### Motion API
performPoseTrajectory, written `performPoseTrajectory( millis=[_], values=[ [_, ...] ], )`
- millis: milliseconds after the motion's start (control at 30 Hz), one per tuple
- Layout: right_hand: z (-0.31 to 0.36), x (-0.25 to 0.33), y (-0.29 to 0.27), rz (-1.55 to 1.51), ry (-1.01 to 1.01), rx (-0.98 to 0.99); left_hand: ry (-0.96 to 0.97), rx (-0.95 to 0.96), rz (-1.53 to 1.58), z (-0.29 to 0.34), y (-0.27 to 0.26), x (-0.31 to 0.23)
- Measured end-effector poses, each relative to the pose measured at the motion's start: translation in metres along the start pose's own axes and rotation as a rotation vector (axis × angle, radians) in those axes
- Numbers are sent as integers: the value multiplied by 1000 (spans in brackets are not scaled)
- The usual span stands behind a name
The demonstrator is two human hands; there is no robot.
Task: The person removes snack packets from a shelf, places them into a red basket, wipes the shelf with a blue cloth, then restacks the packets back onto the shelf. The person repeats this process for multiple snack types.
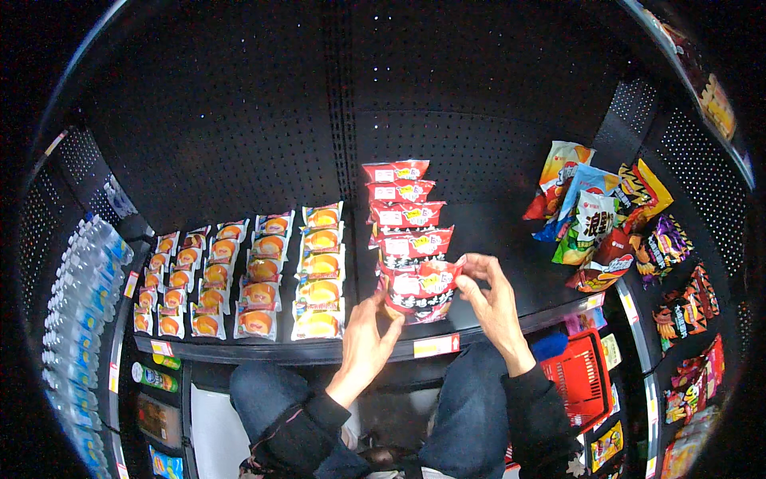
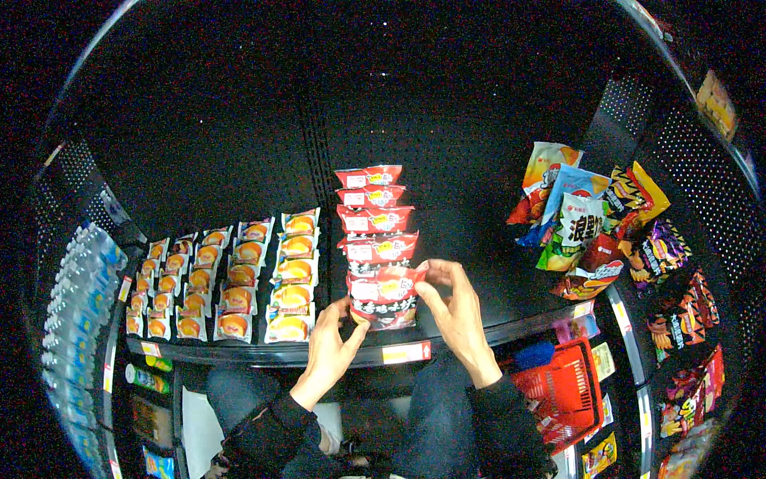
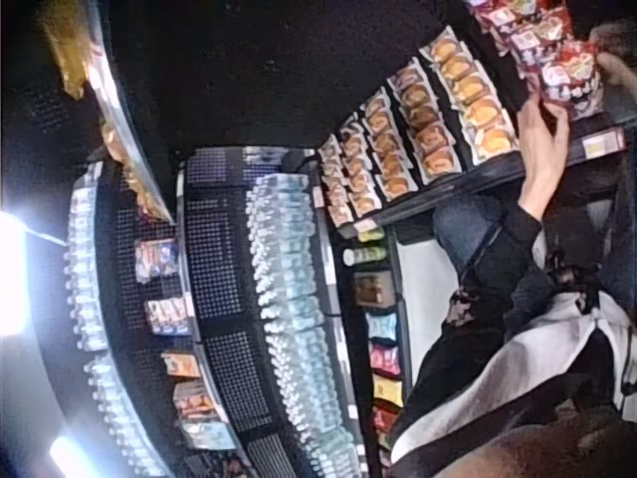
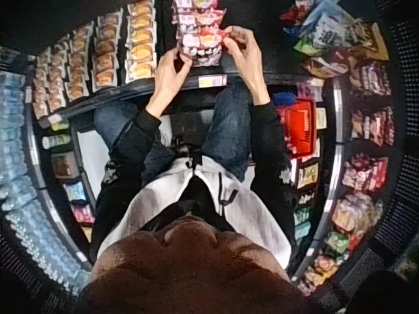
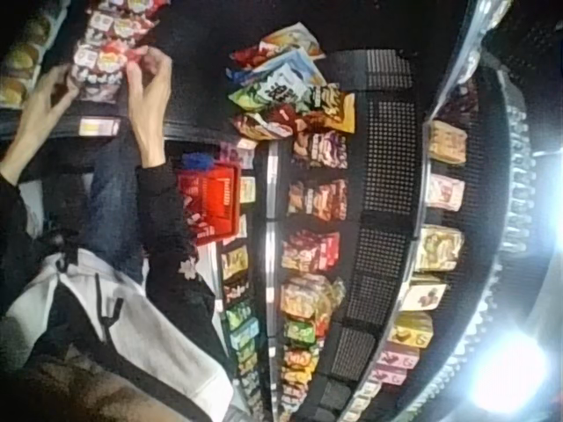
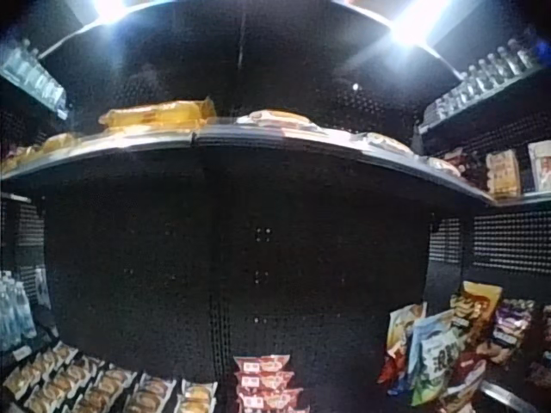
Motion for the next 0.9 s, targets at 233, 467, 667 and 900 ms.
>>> performPoseTrajectory(
  millis=[233, 467, 667, 900],
  values=[
    [17, -13, 6, 135, 36, 90, -32, 29, 7, 0, 0, -1],
    [20, -9, 12, 200, 76, 191, -59, 43, 1, 3, 2, 2],
    [22, -7, 14, 221, 88, 213, -5, 22, -25, 3, 3, -1],
    [26, -4, 11, 217, 150, 216, 16, 63, -68, 2, 1, -9]
  ],
)
Point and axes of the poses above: each hand's wrist, its own z-axis away from the middle knuckle, its own y-axis out of the palm, x = y × z, the point moved 3 cm from there along -z, towards the middle knuckle, and after that the axes turned 9 degrees about y, right-handed, at the moved point
